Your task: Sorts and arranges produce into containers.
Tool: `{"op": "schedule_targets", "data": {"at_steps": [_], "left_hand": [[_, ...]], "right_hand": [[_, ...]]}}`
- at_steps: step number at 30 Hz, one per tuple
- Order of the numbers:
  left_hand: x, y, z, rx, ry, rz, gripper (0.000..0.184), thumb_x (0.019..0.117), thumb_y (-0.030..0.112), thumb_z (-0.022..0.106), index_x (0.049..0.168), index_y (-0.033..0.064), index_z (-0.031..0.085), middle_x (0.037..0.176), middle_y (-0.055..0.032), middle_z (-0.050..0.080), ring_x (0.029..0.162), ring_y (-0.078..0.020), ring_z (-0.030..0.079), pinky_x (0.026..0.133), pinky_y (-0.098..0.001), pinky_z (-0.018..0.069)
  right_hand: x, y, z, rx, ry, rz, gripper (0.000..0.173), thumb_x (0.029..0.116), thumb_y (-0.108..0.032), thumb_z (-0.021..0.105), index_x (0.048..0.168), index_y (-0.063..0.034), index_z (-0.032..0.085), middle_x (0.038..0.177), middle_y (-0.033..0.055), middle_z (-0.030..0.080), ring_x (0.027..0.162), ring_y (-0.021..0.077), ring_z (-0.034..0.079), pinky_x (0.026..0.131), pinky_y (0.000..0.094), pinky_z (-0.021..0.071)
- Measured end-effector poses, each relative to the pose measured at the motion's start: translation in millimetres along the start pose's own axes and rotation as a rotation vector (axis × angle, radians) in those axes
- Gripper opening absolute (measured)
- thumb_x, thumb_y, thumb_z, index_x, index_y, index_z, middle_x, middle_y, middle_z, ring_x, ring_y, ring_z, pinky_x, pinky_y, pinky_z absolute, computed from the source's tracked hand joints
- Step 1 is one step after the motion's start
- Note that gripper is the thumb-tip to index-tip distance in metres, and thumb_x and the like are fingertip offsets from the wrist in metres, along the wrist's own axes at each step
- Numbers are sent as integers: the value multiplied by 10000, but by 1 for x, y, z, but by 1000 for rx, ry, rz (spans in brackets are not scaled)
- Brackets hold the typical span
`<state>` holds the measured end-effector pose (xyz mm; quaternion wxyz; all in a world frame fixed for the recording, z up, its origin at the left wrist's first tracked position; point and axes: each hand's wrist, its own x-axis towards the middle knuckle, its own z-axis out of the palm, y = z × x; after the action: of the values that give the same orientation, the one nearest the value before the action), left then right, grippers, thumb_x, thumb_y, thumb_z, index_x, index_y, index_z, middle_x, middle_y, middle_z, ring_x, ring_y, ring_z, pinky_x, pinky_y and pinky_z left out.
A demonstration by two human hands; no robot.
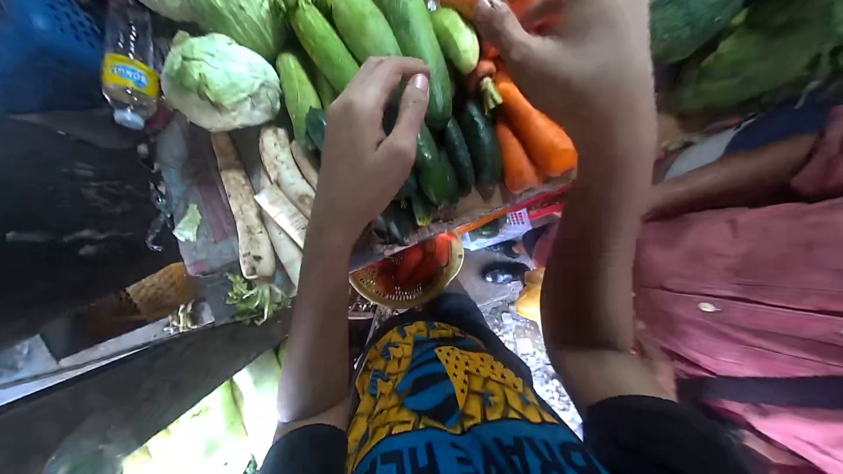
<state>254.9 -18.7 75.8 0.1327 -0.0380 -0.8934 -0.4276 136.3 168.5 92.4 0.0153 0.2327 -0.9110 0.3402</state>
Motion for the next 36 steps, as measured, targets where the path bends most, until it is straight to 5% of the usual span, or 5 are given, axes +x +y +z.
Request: {"op": "schedule_targets", "data": {"at_steps": [6, 17, 26, 31, 36], "left_hand": [[-120, -16, 4, -487, -592, -114, 236, 1002, 237, 571, 1018, 45, 708, 972, -12, 715, 876, -87, 684, 793, -296, 602], [-239, -202, 223, 283, -714, -816, 952, 958, 533, 639, 1581, -61, 234, 1644, -283, 231, 1520, -425, 263, 1220, -531, 283], [-251, -219, 218, -108, -484, -859, 1012, 840, 330, 838, 1557, -67, 245, 1521, -278, 443, 1409, -343, 468, 1179, -461, 377], [-247, -226, 222, -107, -570, -976, 1014, 773, 239, 881, 1547, -44, 290, 1480, -262, 496, 1371, -350, 504, 1147, -492, 410], [-243, -235, 233, 34, -539, -840, 1105, 635, 266, 955, 1496, -86, 359, 1459, -282, 502, 1368, -365, 495, 1166, -479, 383]], "right_hand": [[-162, 20, 37, 268, -641, 26, 76, 940, -122, 718, 905, -66, 755, 747, 61, 705, 630, 188, 670, 618, 431, 595], [-202, 124, 289, -311, -533, 371, 499, 1052, -250, 569, 1394, 110, 522, 1461, 328, 484, 1380, 474, 463, 1091, 599, 428], [-228, 76, 109, 229, -661, 549, 480, 1100, -388, 436, 1220, 29, 642, 1028, 211, 701, 888, 320, 711, 854, 516, 571], [-242, 68, -8, 785, 81, 346, 227, 895, -209, 771, 1077, -75, 748, 892, -12, 757, 692, 65, 692, 624, 258, 612], [-183, 65, -25, 791, 209, 520, 625, 1084, -592, 220, 1312, -113, 551, 911, 60, 711, 776, 175, 711, 701, 381, 616]]}}
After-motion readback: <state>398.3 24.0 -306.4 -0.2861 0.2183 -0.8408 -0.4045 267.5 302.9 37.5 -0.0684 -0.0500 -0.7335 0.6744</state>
